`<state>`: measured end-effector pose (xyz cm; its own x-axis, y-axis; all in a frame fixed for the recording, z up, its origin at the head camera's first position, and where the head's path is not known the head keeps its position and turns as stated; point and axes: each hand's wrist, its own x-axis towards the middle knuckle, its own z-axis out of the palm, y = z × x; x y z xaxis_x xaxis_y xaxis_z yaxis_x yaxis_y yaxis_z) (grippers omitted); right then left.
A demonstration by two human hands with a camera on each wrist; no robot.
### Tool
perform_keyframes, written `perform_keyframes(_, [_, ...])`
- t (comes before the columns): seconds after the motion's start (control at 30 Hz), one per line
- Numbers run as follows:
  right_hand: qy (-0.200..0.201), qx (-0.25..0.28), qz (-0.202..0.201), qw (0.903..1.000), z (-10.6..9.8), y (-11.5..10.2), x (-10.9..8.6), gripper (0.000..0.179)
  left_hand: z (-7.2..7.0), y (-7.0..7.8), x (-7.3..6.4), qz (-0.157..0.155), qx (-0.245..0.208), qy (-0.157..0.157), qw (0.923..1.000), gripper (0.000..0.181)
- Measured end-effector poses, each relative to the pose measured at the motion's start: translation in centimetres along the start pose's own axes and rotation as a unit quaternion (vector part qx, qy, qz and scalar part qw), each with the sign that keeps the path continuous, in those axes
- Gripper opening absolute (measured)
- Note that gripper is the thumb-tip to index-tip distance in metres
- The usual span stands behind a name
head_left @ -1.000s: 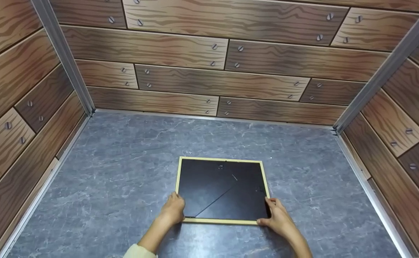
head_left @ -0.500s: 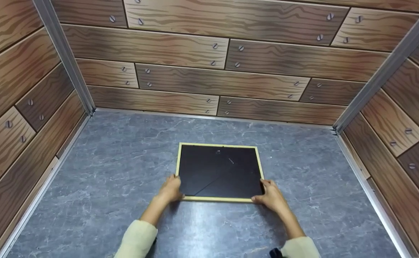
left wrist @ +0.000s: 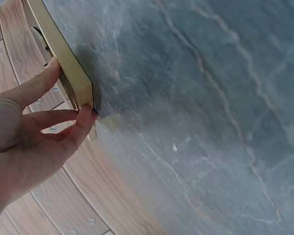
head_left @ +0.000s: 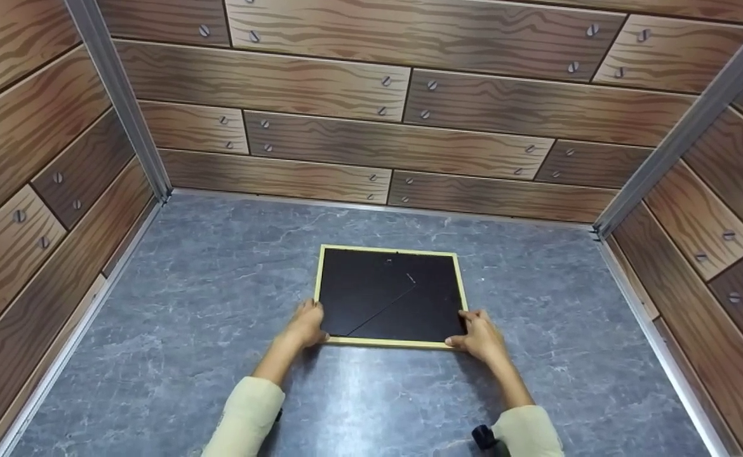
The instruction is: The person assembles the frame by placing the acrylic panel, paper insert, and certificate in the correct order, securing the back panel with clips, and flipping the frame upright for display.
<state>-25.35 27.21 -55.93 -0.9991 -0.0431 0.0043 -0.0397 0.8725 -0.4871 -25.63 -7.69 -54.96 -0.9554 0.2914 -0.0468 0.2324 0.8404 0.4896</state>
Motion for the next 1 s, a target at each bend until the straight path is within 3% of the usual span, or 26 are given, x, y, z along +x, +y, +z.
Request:
perform_keyframes(0.23, [-0.029, 0.019, -0.032, 0.9989, -0.05, 0.24, -0.36, 0.06, -0.17, 0.31, -0.08, -0.002, 0.024, -0.009, 0.9997, 0.063])
perform_keyframes(0.47, [-0.048, 0.016, -0.024, 0.9984, -0.27, -0.11, -0.22, 0.063, -0.38, 0.89, 0.1, -0.019, 0.021, -0.027, 0.9992, 0.063])
perform_keyframes(0.63, [-0.085, 0.009, -0.029, 0.9959, -0.45, -0.42, 0.01, 0.063, -0.02, 0.92, 0.19, -0.013, 0.037, -0.013, 0.9991, 0.063])
perform_keyframes(0.8, [-0.113, 0.003, -0.068, 0.9913, -0.76, -0.3, 0.05, 0.065, -0.03, 0.78, 0.12, -0.013, 0.039, -0.005, 0.9992, 0.063])
perform_keyframes(1.0, [-0.102, 0.005, -0.062, 0.9928, -0.88, -0.39, 0.28, 0.06, -0.79, 0.44, 0.42, 0.004, 0.021, -0.024, 0.9995, 0.056])
